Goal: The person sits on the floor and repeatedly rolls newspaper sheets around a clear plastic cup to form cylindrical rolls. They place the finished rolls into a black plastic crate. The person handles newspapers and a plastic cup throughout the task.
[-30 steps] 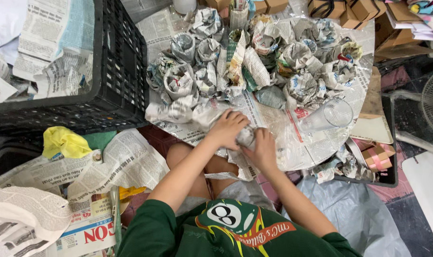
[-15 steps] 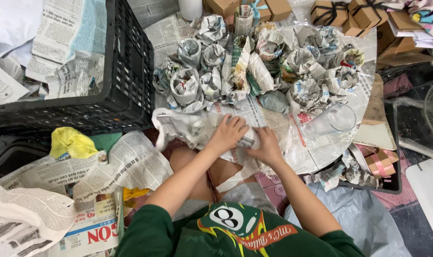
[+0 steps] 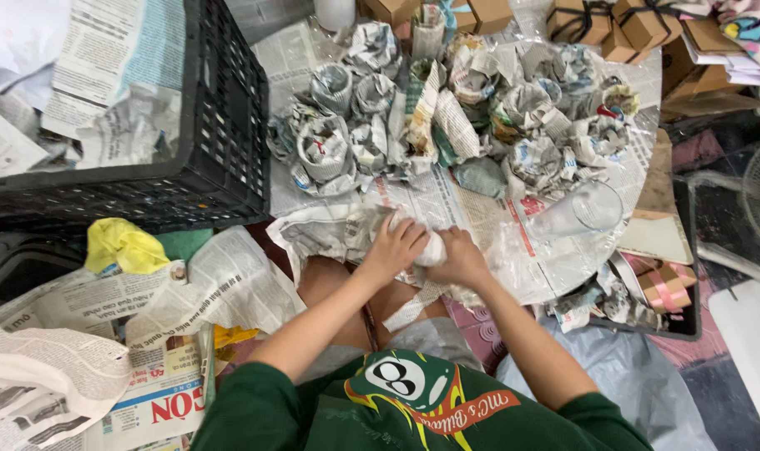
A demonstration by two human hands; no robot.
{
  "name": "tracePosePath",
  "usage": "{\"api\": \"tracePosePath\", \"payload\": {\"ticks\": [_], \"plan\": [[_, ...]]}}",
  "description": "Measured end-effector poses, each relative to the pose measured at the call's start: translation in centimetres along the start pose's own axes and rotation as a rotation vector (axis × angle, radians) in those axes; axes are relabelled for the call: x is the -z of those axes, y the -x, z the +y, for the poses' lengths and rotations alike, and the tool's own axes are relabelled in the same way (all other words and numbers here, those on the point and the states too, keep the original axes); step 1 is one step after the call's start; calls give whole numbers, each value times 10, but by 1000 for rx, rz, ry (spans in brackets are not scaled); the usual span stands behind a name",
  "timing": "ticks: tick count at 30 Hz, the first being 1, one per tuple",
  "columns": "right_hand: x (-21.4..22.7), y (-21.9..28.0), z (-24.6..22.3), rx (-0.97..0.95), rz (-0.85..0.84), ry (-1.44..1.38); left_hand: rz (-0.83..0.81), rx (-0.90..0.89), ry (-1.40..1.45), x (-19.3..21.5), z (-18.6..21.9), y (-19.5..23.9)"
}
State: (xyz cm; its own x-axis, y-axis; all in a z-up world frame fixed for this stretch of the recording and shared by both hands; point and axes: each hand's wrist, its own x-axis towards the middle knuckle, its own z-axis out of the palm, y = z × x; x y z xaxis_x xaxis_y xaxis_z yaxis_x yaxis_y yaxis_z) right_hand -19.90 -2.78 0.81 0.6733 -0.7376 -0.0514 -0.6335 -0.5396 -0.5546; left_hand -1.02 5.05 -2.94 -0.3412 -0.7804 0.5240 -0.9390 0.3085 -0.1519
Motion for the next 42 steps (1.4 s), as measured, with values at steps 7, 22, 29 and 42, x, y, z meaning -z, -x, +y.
{"api": "tracePosePath", "payload": {"ticks": [7,22,29,42], "plan": [[-23,36,-25,-33,349,-68,7,302,581,46,-17,-11],[-76,5,26,23,733,-572,295,547,771,61,32,-94],[-64,-5,104,-4,316,-686,-188,564,1103,62,44,-89],[-129,6,74,-171,813,-504,423,972,1357,-10,96,-44]]}}
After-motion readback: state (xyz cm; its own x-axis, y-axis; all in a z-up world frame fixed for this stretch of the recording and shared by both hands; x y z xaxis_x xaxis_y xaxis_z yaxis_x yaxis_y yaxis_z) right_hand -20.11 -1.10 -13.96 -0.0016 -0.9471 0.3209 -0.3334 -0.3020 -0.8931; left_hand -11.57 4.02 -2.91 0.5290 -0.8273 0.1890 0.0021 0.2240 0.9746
